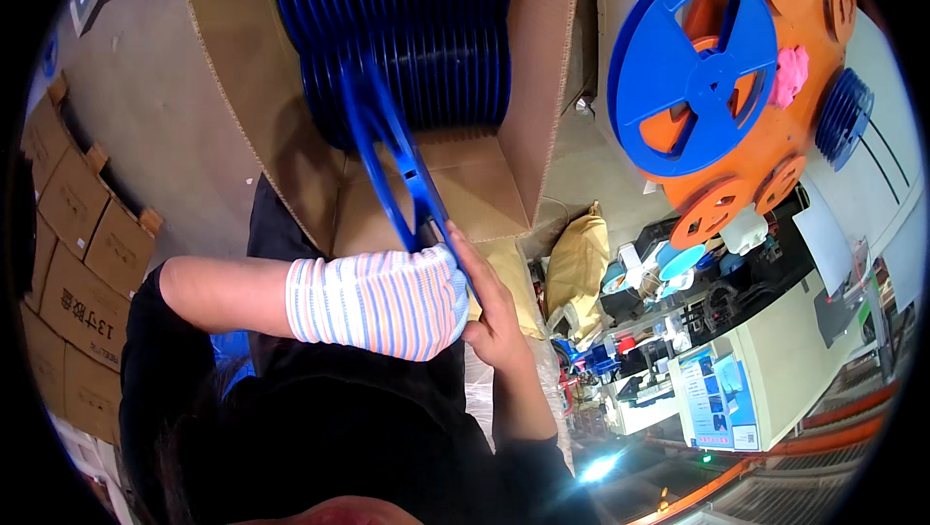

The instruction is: The person wipes blue plastic reels with a pink cloth, stacks them into a cardboard box, and then seals the box with tape. The person handles the reels one at a time and places them neatly inside the box before closing and taping it shut.

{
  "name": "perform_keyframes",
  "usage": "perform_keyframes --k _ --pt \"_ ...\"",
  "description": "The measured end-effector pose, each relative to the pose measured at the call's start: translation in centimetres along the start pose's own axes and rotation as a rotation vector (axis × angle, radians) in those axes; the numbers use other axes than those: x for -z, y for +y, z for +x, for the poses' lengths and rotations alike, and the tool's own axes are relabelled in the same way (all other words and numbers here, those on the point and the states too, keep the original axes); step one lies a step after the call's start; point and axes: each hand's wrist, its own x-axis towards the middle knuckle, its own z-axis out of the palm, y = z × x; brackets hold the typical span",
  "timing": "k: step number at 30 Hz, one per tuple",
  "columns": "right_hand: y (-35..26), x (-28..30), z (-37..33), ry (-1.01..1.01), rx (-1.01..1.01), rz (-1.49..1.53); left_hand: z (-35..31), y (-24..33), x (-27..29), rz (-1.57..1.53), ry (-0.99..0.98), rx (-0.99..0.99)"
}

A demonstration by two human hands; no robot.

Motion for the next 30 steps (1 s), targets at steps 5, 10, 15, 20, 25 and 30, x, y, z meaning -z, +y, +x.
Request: perform_keyframes --k 5,10,15,20,25,30 --pt "3.9 1.2 -1.9 0.182 -0.073 -0.044 1.4 -0.3 0.7 -0.197 -0.135 0.057" --pt "11.0 1.9 -3.1 0.781 0.05 0.07 2.5 -3.7 -3.8 -0.22 0.422 -0.009" --pt "7.3 0.9 -0.1 0.814 0.244 0.355 -8.5 -15.6 -10.8 0.085 0.532 1.11" --pt "7.8 1.4 0.6 0.771 0.387 0.352 -14.7 -16.9 -17.9 0.363 -0.076 1.331" --pt "7.8 0.8 0.7 0.789 0.321 -0.136 -16.5 -15.5 -19.2 0.381 -0.081 1.321" --pt "8.3 -0.7 -0.2 0.85 0.204 -0.538 -16.6 -12.8 -20.4 0.535 -0.144 1.159"
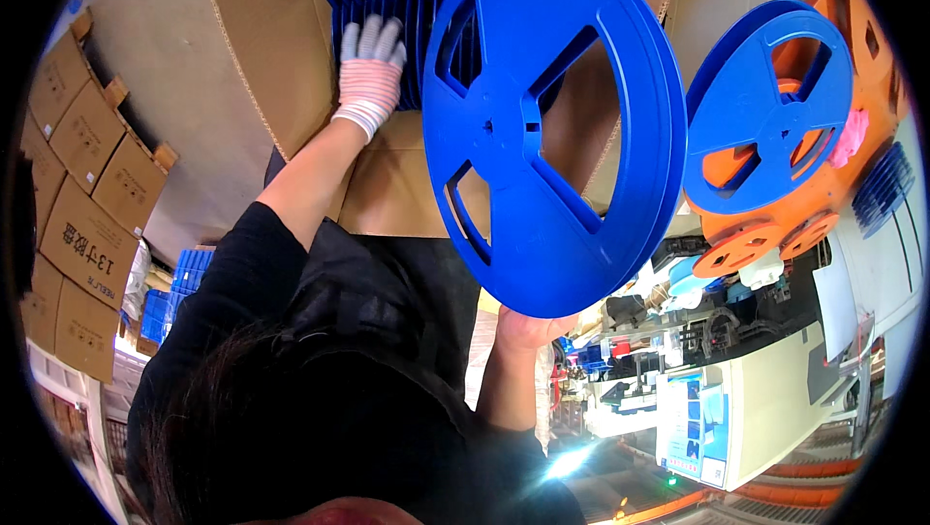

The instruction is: The person wipes blue plastic reels with a pink cloth, stacks them into a cardboard box, and then seals the box with tape. The person handles the reels one at a time and places them neatly inside the box before closing and taping it shut.

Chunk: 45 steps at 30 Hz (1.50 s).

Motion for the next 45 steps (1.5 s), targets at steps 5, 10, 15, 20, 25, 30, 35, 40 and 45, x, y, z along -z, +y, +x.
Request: perform_keyframes --k 5,10,15,20,25,30,35,40,45 --pt "0.5 -1.4 -0.7 -0.048 0.194 0.001 -2.3 4.4 0.5 0.364 -0.517 -0.311" --pt "-4.3 -7.3 1.7 -0.033 0.001 0.511 -2.5 5.5 1.0 0.459 -0.604 -0.251" --pt "-4.5 -11.6 3.2 -0.148 0.108 0.414 -3.2 4.6 1.0 0.156 -0.615 -0.048" --pt "-5.4 -13.2 3.5 -0.343 0.024 0.438 -3.7 4.4 0.7 0.085 -0.595 -0.004" --pt "-7.0 -16.2 3.9 -0.576 -0.14 0.439 -5.6 5.7 2.9 0.018 -0.684 0.007" --pt "-4.4 -15.5 1.2 -0.723 -0.092 0.326 -10.1 7.3 10.7 -0.338 -1.25 -0.076" --pt "-0.8 -15.0 0.5 -0.745 -0.084 0.147 -12.8 2.5 16.9 -0.731 -0.446 -0.255" --pt "0.4 -15.7 0.2 -0.727 -0.197 0.143 -13.1 -4.5 18.7 -0.39 0.183 0.152" --pt "1.0 -16.5 -0.6 -0.748 -0.241 0.19 -15.4 -8.2 10.0 -0.41 0.199 0.661"
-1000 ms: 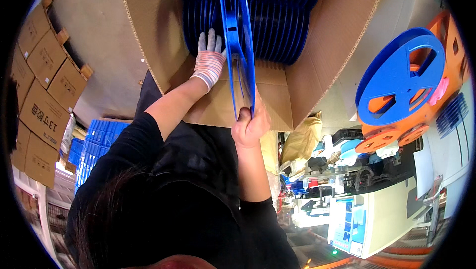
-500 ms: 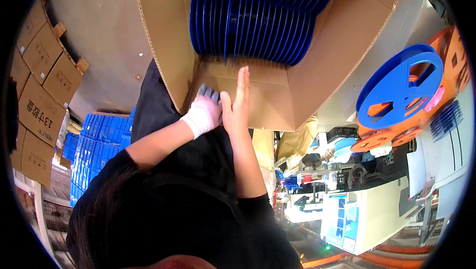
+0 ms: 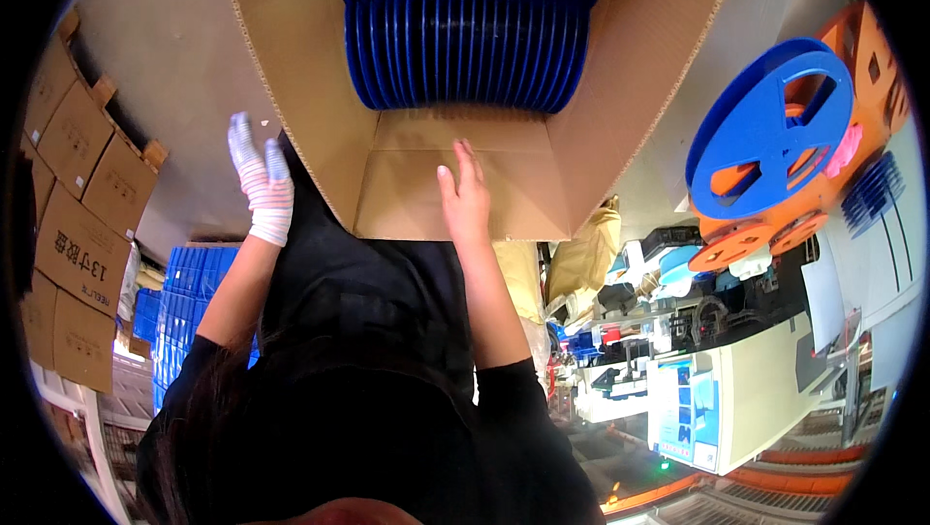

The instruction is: The person wipes blue plastic reels with a pink cloth, stacks them into a cardboard box, and then seals the box with tape. The person handles the reels one at a time and places them neatly inside the box before closing and taping it shut.

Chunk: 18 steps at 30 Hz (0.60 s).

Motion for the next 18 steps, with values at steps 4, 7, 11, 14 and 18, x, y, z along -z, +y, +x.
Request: perform_keyframes --k 4,7,11,14,18 --pt "0.3 -0.3 0.5 -0.003 -0.009 -0.021 -2.4 -1.2 -2.8 0.441 -0.515 -0.138" --pt "0.6 -0.1 1.3 -0.014 -0.029 -0.016 -0.8 0.3 -3.5 0.681 -0.798 -0.164" --pt "0.6 -0.1 2.8 0.011 -0.072 0.021 0.1 1.0 -3.4 0.722 -0.831 -0.145" --pt "0.5 -0.5 3.5 0.023 -0.08 0.02 0.9 1.7 -3.4 0.768 -0.852 -0.185" --pt "0.6 -1.0 3.0 0.048 -0.012 -0.004 1.9 3.0 -2.9 0.775 -0.87 -0.187"
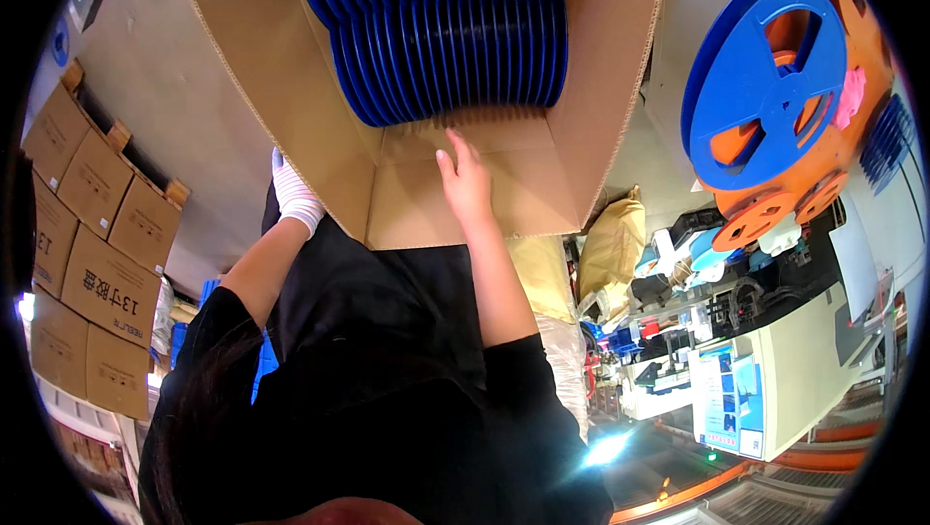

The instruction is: The person wipes blue plastic reels with a pink cloth, stacks them into a cardboard box, and then seals the box with tape. The person handles the reels one at a time and places them neatly inside the box before closing and taping it shut.

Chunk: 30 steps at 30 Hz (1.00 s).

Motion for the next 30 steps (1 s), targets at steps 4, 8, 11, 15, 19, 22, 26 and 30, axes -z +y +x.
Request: perform_keyframes --k 4,8,11,15,19,22,26,30 --pt "-0.5 1.1 -4.6 0.016 0.077 -0.042 0.7 -0.8 0.2 0.079 0.044 0.007" --pt "-0.1 1.4 -13.1 0.195 0.272 -0.608 1.2 -2.0 2.3 0.051 0.076 0.011" --pt "4.9 -1.0 -14.5 0.273 0.257 -0.621 1.8 -3.5 4.3 0.069 0.148 -0.025" --pt "1.0 -1.5 -5.6 0.368 0.382 -0.561 3.2 -7.2 6.1 0.113 0.272 -0.116" --pt "-2.6 -3.5 7.6 0.471 0.335 -0.594 6.3 -11.7 6.3 -0.339 0.516 -0.311" --pt "-2.5 -7.1 9.2 0.667 -0.024 -0.35 8.4 -11.1 14.3 -0.815 0.896 -0.313" --pt "-1.9 -11.0 5.1 0.268 -0.134 -0.338 10.7 -9.0 30.7 -0.722 1.096 -0.427" --pt "-1.5 -9.5 4.4 0.127 -0.132 -0.401 13.5 -11.2 37.5 -0.09 0.61 -0.208"
